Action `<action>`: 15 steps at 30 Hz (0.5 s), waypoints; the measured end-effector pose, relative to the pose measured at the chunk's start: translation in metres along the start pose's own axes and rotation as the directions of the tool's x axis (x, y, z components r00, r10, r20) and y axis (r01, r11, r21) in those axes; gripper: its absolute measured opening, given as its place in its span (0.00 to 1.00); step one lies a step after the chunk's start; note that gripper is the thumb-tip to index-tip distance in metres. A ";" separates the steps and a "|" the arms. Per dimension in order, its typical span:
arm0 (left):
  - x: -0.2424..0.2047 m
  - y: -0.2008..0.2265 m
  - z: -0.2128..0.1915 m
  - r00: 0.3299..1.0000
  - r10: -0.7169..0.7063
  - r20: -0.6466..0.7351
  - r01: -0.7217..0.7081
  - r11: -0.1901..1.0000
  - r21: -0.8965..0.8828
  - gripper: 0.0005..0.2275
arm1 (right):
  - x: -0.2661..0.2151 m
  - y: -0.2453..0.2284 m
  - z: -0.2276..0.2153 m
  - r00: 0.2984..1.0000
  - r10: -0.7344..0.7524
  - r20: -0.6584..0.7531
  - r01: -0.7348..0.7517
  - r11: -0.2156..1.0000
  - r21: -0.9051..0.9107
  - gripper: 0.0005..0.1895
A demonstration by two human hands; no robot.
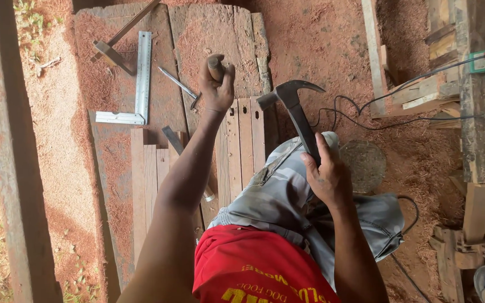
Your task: The person uses a hammer and a chisel to carve rectangular notches into a piece of wood. They repeatedly position the chisel and strike it with the hammer to remove wood chips, working on a wooden plank placed on a workbench.
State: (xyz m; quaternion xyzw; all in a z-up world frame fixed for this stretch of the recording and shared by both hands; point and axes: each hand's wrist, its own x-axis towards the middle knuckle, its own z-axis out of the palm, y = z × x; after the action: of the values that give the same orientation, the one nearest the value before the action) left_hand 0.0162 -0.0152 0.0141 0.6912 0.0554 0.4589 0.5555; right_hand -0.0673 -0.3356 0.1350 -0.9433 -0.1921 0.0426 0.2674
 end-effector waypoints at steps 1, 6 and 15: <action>0.000 0.001 -0.001 1.000 -0.003 0.000 0.003 1.000 0.003 0.10 | 0.000 0.000 0.001 1.000 0.000 0.004 0.000 1.000 0.001 0.33; -0.001 0.004 0.005 0.985 -0.173 0.025 0.173 0.985 -0.017 0.07 | 0.002 0.003 0.001 0.999 -0.037 -0.012 0.036 0.999 -0.016 0.32; -0.030 0.020 0.005 0.999 0.000 0.050 -0.005 0.996 0.089 0.07 | 0.001 0.004 0.002 0.998 -0.056 -0.038 0.056 0.998 -0.023 0.32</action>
State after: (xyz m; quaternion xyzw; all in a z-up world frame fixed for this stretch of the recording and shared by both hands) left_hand -0.0059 -0.0443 0.0130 0.7267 0.0609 0.4391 0.5248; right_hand -0.0654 -0.3372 0.1316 -0.9410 -0.2136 0.0147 0.2620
